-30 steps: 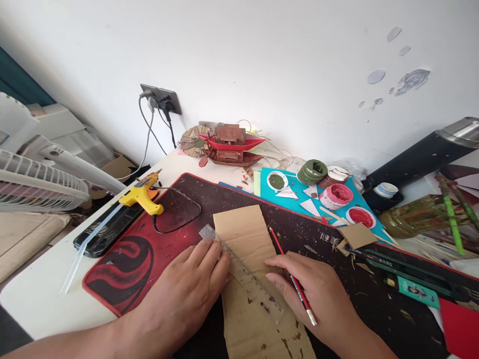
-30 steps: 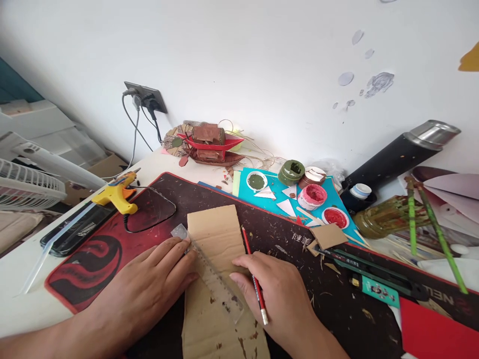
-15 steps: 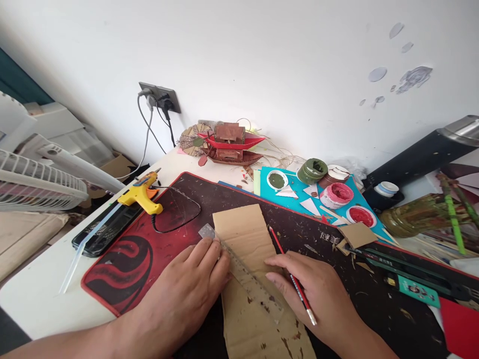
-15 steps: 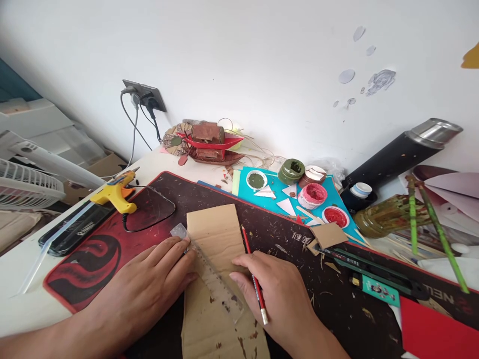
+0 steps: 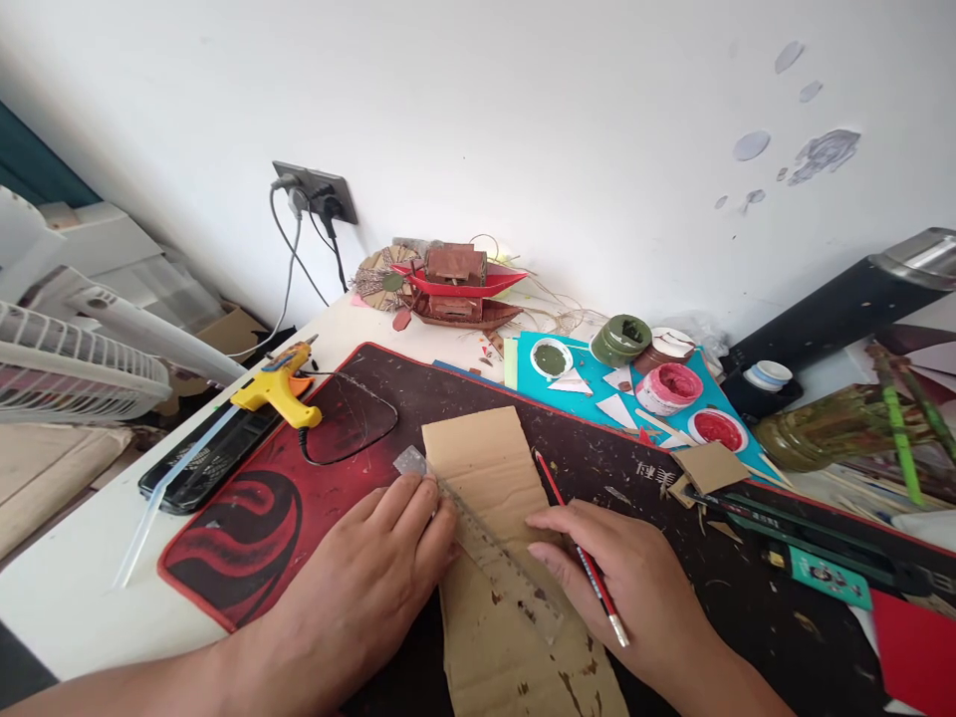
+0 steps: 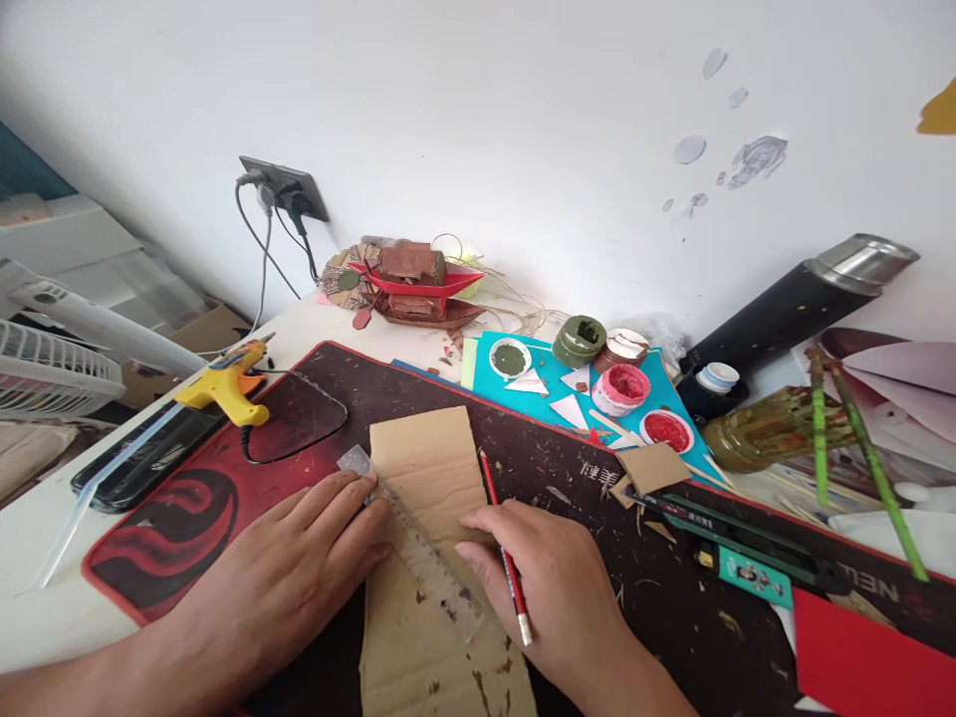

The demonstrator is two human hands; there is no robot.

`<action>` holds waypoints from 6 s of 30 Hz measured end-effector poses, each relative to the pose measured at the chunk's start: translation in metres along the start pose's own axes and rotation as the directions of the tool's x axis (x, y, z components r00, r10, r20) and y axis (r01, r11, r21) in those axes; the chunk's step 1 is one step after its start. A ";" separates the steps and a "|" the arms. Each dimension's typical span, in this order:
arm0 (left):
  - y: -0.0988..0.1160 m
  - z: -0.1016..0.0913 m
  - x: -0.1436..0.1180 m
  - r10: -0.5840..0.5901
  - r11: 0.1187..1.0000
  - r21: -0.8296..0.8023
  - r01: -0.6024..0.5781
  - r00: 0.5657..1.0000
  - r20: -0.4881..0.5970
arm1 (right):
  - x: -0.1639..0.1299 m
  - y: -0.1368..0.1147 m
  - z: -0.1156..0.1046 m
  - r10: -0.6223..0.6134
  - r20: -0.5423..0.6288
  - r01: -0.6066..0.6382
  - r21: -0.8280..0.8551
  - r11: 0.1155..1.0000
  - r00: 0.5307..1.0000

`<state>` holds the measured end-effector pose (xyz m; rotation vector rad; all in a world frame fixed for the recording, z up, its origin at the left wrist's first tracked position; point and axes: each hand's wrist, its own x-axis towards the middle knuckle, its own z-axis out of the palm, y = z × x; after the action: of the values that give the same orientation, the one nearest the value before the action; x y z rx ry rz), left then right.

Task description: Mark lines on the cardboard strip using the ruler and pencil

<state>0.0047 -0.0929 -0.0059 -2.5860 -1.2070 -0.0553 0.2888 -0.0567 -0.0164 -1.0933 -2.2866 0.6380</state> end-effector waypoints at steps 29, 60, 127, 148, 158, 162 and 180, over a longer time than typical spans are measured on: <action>-0.003 0.012 0.000 -0.074 0.996 -0.049 0.070 0.994 -0.082 | 0.002 -0.002 -0.002 0.002 0.008 -0.002 0.005 1.000 1.000; -0.009 0.016 -0.002 -0.065 0.994 -0.088 0.061 0.997 -0.048 | 0.000 0.001 0.001 0.016 0.032 -0.016 0.019 1.000 0.999; -0.009 0.016 0.000 -0.065 0.993 -0.106 0.056 0.994 -0.084 | -0.002 0.003 0.002 0.019 0.031 -0.020 0.028 0.999 0.999; -0.010 0.017 -0.002 -0.086 0.985 -0.154 0.075 0.994 -0.063 | -0.002 0.003 0.001 0.026 0.045 -0.028 0.037 0.999 0.999; -0.010 0.016 -0.002 -0.076 0.988 -0.140 0.068 0.995 -0.059 | -0.001 0.002 0.000 0.025 0.045 -0.027 0.030 0.999 0.999; -0.009 0.018 -0.002 -0.100 0.981 -0.173 0.089 0.993 -0.055 | -0.001 0.002 0.000 0.019 0.054 -0.020 0.014 1.000 0.998; -0.011 0.018 -0.002 -0.097 0.981 -0.176 0.083 0.993 -0.071 | -0.002 0.003 0.000 0.023 0.052 -0.024 0.021 0.999 0.998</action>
<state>-0.0063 -0.0830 -0.0214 -2.6445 -1.3443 -0.2913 0.2917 -0.0567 -0.0183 -1.1064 -2.3080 0.7065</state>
